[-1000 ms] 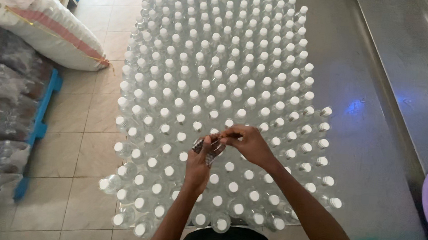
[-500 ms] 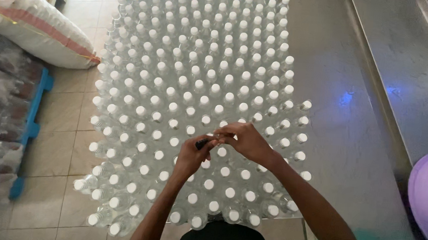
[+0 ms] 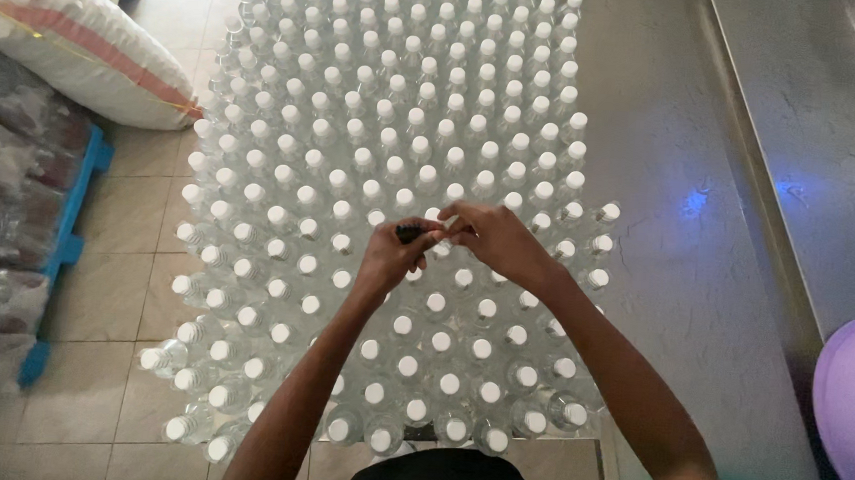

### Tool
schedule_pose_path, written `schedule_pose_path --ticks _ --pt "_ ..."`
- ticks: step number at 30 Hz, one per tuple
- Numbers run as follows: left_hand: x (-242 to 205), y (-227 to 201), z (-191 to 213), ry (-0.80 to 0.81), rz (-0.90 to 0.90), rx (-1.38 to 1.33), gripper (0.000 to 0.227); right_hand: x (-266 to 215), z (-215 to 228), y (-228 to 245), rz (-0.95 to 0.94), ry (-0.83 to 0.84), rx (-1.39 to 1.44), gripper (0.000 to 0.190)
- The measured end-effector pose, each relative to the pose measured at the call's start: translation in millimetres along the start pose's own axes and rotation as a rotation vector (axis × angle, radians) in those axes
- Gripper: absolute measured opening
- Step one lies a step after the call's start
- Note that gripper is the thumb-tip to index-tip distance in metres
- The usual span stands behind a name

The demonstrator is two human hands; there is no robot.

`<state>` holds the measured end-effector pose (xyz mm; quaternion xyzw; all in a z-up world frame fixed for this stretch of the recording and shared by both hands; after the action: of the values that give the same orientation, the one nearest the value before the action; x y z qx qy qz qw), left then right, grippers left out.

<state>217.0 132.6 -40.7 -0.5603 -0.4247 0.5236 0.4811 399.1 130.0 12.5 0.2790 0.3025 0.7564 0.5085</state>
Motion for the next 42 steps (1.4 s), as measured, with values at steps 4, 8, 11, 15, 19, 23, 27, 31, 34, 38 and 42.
schedule_pose_path --ticks 4,8,11,15,19,23,27,31,34,38,42 --pt "30 6 3 0.007 -0.020 -0.012 0.034 23 -4 -24 0.040 0.014 -0.094 0.032" --pt "53 22 11 0.039 0.024 -0.063 0.036 40 -12 -35 0.040 0.007 -0.094 0.025" --pt "73 49 12 0.082 0.040 -0.103 0.036 48 -11 -35 0.051 -0.005 -0.114 0.020" --pt "80 56 12 0.115 0.037 -0.098 0.039 54 -21 -47 0.054 -0.029 -0.106 0.016" --pt "86 61 13 0.086 0.012 -0.063 0.034 53 -20 -42 0.005 -0.034 -0.031 0.014" --pt "94 58 14 0.061 -0.004 -0.028 0.030 56 -19 -54 0.008 -0.044 -0.065 0.010" --pt "100 49 15 0.033 -0.072 0.063 0.025 65 -25 -75 -0.009 -0.038 -0.085 0.009" --pt "117 55 15 0.002 -0.113 0.168 0.016 69 -25 -73 0.054 -0.028 -0.171 0.011" --pt "126 64 14 -0.022 -0.129 0.202 0.015 78 -36 -92 0.120 -0.018 -0.299 0.014" --pt "127 69 10 -0.033 -0.126 0.223 0.013 91 -48 -110 0.215 -0.015 -0.602 0.013" --pt "120 58 10 -0.035 -0.108 0.279 0.012 100 -59 -124 0.309 0.003 -0.837 0.010"
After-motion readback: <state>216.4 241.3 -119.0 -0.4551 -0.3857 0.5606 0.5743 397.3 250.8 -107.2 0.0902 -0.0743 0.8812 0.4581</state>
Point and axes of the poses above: each hand's wrist, its own x-axis towards the middle knuckle, its own z-axis out of the back of the hand, y = z × x, the point moved 3 cm from there along x, towards the middle knuckle, and after that the axes turned 9 degrees about -y, right-handed, at the moved point
